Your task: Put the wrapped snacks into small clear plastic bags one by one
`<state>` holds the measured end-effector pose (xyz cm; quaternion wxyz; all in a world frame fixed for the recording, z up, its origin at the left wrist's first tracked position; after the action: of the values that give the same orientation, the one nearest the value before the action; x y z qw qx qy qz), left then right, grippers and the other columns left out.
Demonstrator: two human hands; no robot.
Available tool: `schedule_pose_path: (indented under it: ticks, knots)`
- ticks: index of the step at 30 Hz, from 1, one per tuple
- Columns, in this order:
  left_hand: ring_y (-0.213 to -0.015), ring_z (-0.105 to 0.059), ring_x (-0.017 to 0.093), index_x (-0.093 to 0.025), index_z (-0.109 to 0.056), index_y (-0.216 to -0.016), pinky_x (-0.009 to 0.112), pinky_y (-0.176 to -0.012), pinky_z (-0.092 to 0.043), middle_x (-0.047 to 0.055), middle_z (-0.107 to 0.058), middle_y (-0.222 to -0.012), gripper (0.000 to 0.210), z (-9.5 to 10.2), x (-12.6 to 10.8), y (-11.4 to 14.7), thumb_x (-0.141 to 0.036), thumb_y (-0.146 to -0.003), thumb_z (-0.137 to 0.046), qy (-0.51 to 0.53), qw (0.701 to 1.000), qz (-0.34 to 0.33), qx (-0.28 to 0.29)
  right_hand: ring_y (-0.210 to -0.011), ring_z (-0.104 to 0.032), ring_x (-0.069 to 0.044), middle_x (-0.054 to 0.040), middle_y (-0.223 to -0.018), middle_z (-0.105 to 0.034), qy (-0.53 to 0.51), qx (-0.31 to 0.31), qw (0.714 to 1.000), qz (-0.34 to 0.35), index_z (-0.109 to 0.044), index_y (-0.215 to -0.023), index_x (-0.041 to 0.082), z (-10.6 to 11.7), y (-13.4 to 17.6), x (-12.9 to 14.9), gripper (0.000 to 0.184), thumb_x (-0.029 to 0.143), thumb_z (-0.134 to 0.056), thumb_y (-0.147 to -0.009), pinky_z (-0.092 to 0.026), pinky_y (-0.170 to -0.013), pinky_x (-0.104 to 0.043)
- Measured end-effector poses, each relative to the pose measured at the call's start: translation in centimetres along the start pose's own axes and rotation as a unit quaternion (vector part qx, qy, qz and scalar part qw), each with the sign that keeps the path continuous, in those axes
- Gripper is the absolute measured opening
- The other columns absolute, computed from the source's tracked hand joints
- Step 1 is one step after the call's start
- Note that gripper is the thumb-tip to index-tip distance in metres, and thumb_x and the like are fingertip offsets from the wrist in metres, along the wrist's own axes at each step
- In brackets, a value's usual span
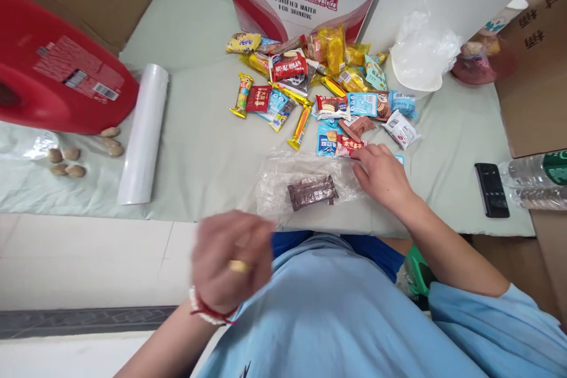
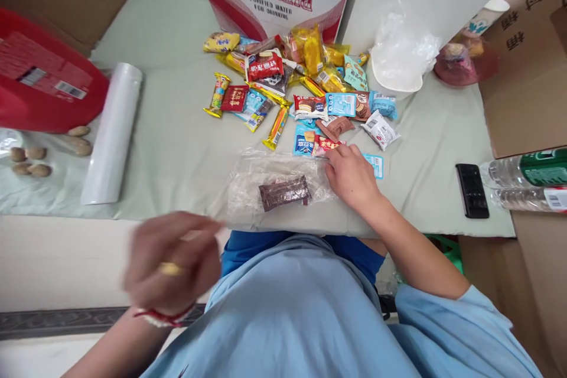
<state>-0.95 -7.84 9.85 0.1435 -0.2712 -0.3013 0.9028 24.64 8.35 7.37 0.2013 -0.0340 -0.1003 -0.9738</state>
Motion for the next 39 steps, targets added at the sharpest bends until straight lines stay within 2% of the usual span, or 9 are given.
schedule_pose_path:
  ticks: [3,8,13,19,23,26,31,36,39]
  knots:
    - [-0.104,-0.068,0.026,-0.03,-0.065,-0.13,0.044,-0.083,-0.054,0.007,-0.074,-0.113,0.043,-4.6,-3.3,-0.8,-0.012,-0.093,-0.056,0.02,0.988,-0.045,0.149,-0.127,-0.053,-0.033,-0.0158,-0.138,-0.064,-0.052,0.006,0.995,0.082,-0.064,-0.137,0.017,0.2,-3.0,2.2,0.039,0.028,-0.047,-0.104,-0.042,-0.106,-0.045]
    - [-0.095,-0.063,0.029,-0.02,-0.069,-0.131,0.044,-0.076,-0.047,0.013,-0.072,-0.1,0.036,-10.7,-1.3,-2.3,-0.019,-0.103,-0.046,-0.101,0.956,0.034,0.272,-0.122,-0.052,-0.034,-0.018,-0.128,-0.066,-0.016,0.065,0.991,0.119,-0.066,-0.134,0.014,-2.6,-7.5,5.3,0.043,0.035,-0.064,-0.097,-0.041,-0.101,-0.043]
    - [-0.096,-0.06,0.029,-0.022,-0.066,-0.137,0.042,-0.074,-0.043,0.01,-0.069,-0.091,0.04,-11.2,-0.7,-1.8,-0.021,-0.106,-0.042,-0.114,0.939,0.026,0.322,-0.109,-0.053,-0.029,-0.0114,-0.105,-0.068,-0.103,0.105,0.974,0.171,-0.073,-0.09,0.016,-3.3,-9.2,5.9,0.008,0.023,-0.07,-0.086,-0.037,-0.094,-0.037]
    - [-0.095,-0.062,0.027,-0.02,-0.062,-0.144,0.039,-0.069,-0.042,0.008,-0.071,-0.088,0.042,-11.7,-0.7,-1.7,-0.02,-0.107,-0.04,-0.103,0.919,0.055,0.376,-0.073,-0.049,-0.014,0.0003,-0.081,-0.06,-0.311,0.152,0.917,0.2,-0.06,-0.085,0.018,-1.9,-9.0,4.2,0.018,0.033,-0.069,-0.085,-0.034,-0.07,-0.027]
    - [-0.097,-0.063,0.027,-0.018,-0.062,-0.144,0.038,-0.068,-0.042,0.009,-0.073,-0.09,0.042,-11.8,-0.8,-1.8,-0.019,-0.107,-0.042,-0.097,0.918,0.062,0.38,-0.064,-0.044,-0.012,0.0023,-0.079,-0.061,-0.391,0.137,0.891,0.184,-0.061,-0.087,0.019,-1.0,-7.5,3.9,0.019,0.031,-0.073,-0.079,-0.033,-0.063,-0.025]
    - [-0.096,-0.063,0.027,-0.019,-0.062,-0.142,0.038,-0.067,-0.042,0.008,-0.073,-0.092,0.04,-11.7,-0.8,-1.8,-0.018,-0.106,-0.044,-0.089,0.925,0.061,0.363,-0.062,-0.047,-0.012,0.0005,-0.084,-0.067,-0.433,0.108,0.871,0.204,-0.064,-0.093,0.021,-0.6,-5.0,5.1,0.008,0.024,-0.065,-0.085,-0.036,-0.061,-0.025]
    - [-0.085,-0.061,0.026,-0.02,-0.076,-0.091,0.038,-0.063,-0.037,0.008,-0.068,-0.077,0.034,-11.6,-0.2,-1.4,-0.017,-0.105,-0.045,-0.084,0.932,0.071,0.344,-0.085,-0.066,-0.015,-0.005,-0.109,-0.074,-0.44,0.069,0.843,0.3,-0.063,-0.093,0.022,-1.4,0.2,7.9,0.014,0.012,-0.053,-0.092,-0.05,-0.076,-0.028]
    - [-0.079,-0.057,0.024,-0.022,-0.075,-0.094,0.036,-0.062,-0.033,0.006,-0.065,-0.076,0.027,-11.2,0.5,-0.9,-0.019,-0.104,-0.049,-0.069,0.955,0.067,0.281,-0.072,-0.063,-0.01,-0.0091,-0.127,-0.069,-0.452,-0.017,0.856,0.25,-0.057,-0.102,0.024,-3.0,2.5,7.8,0.019,0.008,-0.055,-0.091,-0.049,-0.064,-0.025]
    - [-0.075,-0.055,0.022,-0.022,-0.072,-0.084,0.036,-0.061,-0.033,0.005,-0.063,-0.073,0.028,-11.1,0.8,-0.7,-0.021,-0.103,-0.051,-0.054,0.972,0.06,0.22,-0.106,-0.071,-0.017,-0.0108,-0.131,-0.068,-0.427,-0.065,0.865,0.253,-0.057,-0.107,0.024,-3.6,3.3,8.2,0.025,0.006,-0.053,-0.09,-0.057,-0.079,-0.029]
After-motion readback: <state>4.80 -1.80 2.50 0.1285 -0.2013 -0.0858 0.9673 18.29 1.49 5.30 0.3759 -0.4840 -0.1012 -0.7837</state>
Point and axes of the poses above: each hand's wrist, its own y-axis away from the middle knuckle, its own z-axis out of the back of the hand, x = y × z, the point moved 6 cm from there along -y, towards the middle knuckle
